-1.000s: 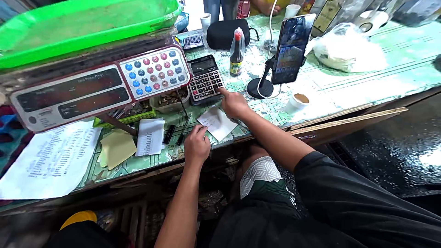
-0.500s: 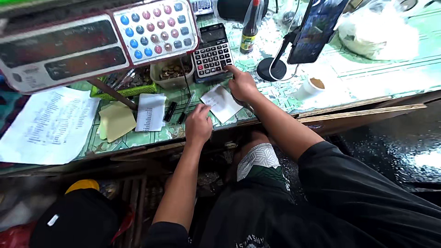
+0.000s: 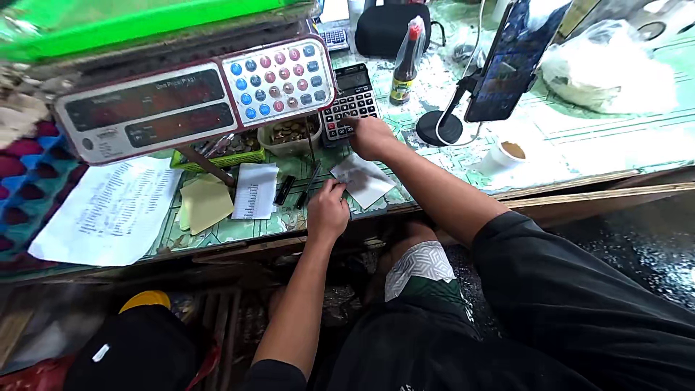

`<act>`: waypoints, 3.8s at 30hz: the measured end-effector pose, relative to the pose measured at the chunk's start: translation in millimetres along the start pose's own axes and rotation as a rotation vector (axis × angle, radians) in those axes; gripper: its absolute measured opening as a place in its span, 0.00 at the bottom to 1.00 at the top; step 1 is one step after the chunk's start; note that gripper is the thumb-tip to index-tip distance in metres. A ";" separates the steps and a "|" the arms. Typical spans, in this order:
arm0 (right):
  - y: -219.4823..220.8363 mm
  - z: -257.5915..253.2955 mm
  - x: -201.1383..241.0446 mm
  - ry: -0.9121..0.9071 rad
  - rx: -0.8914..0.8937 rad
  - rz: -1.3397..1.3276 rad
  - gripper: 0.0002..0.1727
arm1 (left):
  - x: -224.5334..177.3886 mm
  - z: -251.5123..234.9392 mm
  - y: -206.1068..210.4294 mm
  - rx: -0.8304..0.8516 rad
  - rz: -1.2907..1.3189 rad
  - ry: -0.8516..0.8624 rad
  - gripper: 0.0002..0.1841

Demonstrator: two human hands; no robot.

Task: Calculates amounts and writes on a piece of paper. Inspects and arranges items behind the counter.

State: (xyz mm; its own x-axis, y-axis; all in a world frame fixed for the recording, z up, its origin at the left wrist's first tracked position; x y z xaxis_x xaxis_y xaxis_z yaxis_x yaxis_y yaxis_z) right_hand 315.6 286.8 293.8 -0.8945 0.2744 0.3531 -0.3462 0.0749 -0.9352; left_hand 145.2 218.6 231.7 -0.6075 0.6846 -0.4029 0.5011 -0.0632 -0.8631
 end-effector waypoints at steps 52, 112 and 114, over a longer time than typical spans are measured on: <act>-0.6 6.1 21.5 -0.074 -0.048 -0.026 0.25 | -0.7 0.6 -1.1 -0.009 -0.028 0.005 0.17; 38.8 65.4 -31.6 -0.198 -0.068 -0.662 0.13 | -4.7 -2.5 -2.1 -0.017 0.004 -0.034 0.25; 40.6 66.6 -30.6 -0.203 -0.062 -0.672 0.13 | -4.4 -2.2 -1.4 -0.018 0.001 -0.030 0.25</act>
State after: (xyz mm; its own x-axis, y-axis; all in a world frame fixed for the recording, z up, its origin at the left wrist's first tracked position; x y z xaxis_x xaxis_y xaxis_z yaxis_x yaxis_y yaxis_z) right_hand 310.1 217.5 246.8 -0.5299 -0.0349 0.8473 -0.8308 0.2218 -0.5105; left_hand 148.5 217.3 235.4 -0.6255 0.6623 -0.4126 0.5123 -0.0502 -0.8573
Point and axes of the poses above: each hand's wrist, its own z-axis away from the middle knuckle, its own y-axis out of the palm, x = y × z, the point moved 10 cm from there along -z, towards the middle knuckle, and after that the axes turned 5 degrees about y, right-handed, at the moved point
